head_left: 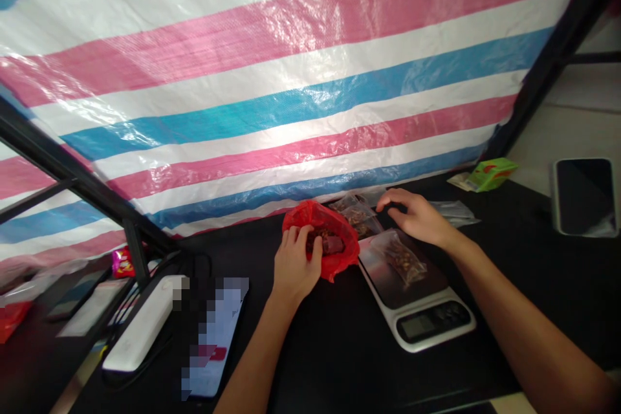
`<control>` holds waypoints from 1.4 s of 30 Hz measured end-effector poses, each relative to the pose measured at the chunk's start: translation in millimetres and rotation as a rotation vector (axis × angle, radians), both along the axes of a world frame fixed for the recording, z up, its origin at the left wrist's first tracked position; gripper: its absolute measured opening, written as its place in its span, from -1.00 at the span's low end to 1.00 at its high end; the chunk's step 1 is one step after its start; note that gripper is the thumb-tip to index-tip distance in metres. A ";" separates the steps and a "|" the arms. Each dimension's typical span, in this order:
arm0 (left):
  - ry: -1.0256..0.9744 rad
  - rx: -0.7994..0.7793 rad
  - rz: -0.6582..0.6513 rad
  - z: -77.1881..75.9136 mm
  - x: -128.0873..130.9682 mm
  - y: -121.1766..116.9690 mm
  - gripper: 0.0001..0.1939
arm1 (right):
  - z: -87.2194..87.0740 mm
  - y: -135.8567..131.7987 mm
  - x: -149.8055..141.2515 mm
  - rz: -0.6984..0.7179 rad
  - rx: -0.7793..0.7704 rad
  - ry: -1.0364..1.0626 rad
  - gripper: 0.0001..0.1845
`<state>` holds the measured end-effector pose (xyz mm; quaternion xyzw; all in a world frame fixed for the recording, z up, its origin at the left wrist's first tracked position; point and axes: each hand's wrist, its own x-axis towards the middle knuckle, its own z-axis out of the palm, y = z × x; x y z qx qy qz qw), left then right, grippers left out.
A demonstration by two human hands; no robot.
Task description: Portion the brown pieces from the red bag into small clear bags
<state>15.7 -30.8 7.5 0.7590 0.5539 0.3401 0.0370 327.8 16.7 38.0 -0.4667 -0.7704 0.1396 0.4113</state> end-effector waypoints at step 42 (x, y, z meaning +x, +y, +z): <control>-0.276 0.452 -0.104 13.3 8.6 -16.9 -0.82 | 12.5 -17.4 -5.1 0.251 -0.336 -0.169 -0.75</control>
